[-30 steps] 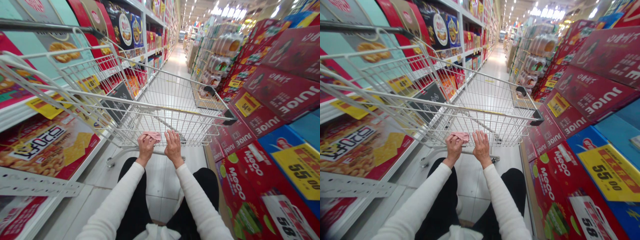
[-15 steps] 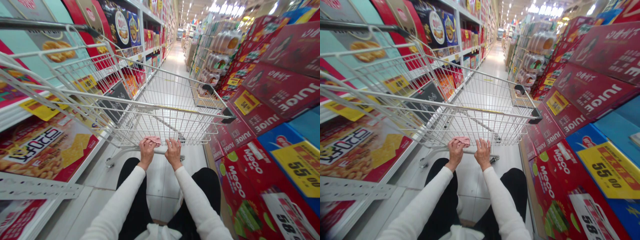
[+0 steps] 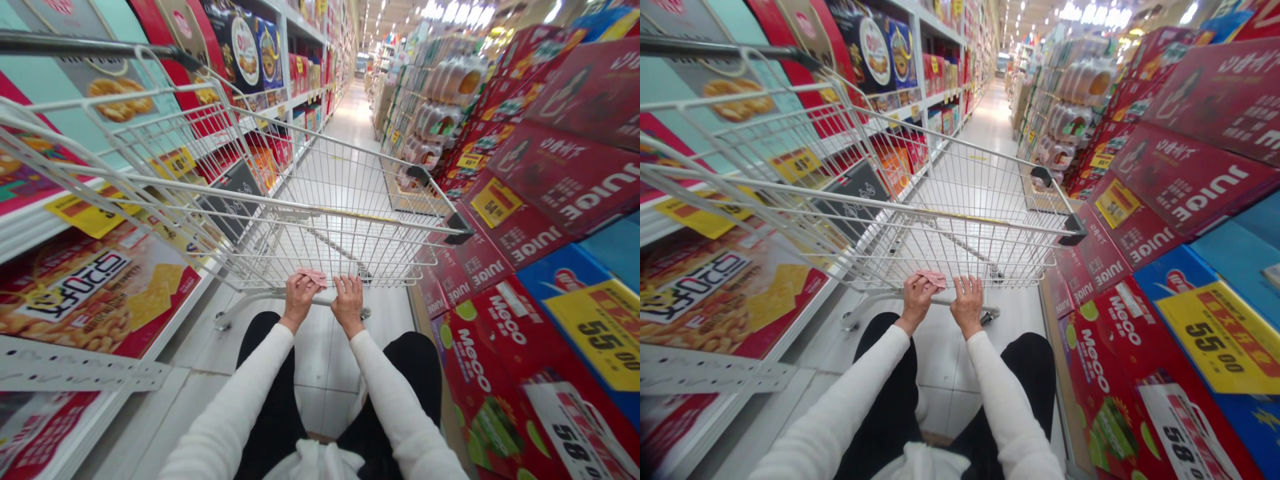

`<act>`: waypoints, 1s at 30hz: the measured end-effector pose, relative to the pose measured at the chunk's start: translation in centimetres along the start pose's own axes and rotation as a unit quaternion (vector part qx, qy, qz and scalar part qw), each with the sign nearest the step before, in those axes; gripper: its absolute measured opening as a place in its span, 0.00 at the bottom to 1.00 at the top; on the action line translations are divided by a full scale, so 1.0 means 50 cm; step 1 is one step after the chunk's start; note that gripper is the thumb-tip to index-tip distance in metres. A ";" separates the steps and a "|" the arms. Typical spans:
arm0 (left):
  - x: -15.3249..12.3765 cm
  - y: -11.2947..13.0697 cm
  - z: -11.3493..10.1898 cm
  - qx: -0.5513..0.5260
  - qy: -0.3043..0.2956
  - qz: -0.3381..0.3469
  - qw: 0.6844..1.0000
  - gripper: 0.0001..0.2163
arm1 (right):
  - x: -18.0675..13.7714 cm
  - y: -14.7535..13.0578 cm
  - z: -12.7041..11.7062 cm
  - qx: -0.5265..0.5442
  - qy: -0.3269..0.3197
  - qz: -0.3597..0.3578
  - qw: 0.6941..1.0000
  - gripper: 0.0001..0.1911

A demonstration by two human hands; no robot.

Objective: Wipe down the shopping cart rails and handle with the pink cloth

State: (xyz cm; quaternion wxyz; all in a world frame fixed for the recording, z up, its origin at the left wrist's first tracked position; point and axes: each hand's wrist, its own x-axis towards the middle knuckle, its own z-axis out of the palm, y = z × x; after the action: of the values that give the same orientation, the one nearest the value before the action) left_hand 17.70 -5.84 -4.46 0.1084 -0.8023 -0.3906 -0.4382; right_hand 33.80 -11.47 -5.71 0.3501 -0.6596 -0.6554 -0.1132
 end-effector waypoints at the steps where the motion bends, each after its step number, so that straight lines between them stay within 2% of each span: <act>1: -0.005 0.001 -0.003 0.005 -0.005 -0.003 1.000 0.05 | 0.000 -0.001 -0.001 -0.001 0.000 -0.001 1.000 0.31; 7: -0.001 -0.004 -0.005 0.017 0.068 -0.072 0.995 0.08 | -0.003 -0.007 -0.007 -0.018 -0.004 -0.003 1.000 0.32; 11: -0.031 0.005 0.001 0.006 0.009 -0.078 0.997 0.11 | -0.004 -0.005 -0.007 -0.023 -0.011 -0.006 1.000 0.31; 14: -0.040 0.010 0.000 0.018 -0.002 -0.075 0.997 0.13 | -0.005 -0.003 -0.005 -0.019 -0.018 -0.005 1.000 0.31; 16: -0.022 0.007 -0.007 0.023 0.025 -0.073 0.997 0.14 | -0.007 -0.001 -0.003 -0.014 -0.019 -0.002 1.000 0.32; 20: 0.043 -0.011 -0.024 0.025 0.123 -0.065 0.990 0.13 | -0.008 -0.002 0.000 -0.007 -0.005 0.002 1.000 0.32; 22: 0.058 -0.015 -0.028 0.033 0.138 -0.064 0.988 0.12 | -0.008 -0.003 0.001 -0.006 0.001 0.004 1.000 0.31; 24: 0.048 -0.014 -0.026 0.043 0.113 -0.059 0.991 0.11 | -0.008 -0.004 0.001 -0.007 0.003 0.004 1.000 0.31; 28: -0.012 -0.005 -0.016 0.040 0.016 -0.034 0.999 0.10 | -0.008 -0.004 -0.002 -0.011 -0.003 0.003 1.000 0.31; 30: -0.032 -0.005 -0.014 0.033 0.010 -0.043 0.998 0.11 | -0.008 -0.004 -0.005 -0.009 -0.011 0.003 1.000 0.32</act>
State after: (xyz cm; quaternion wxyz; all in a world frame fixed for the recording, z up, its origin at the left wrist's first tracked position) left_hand 16.60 -6.87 -5.35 0.1196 -0.7765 -0.4377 -0.4373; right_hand 33.64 -11.95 -5.74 0.3371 -0.6660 -0.6561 -0.1113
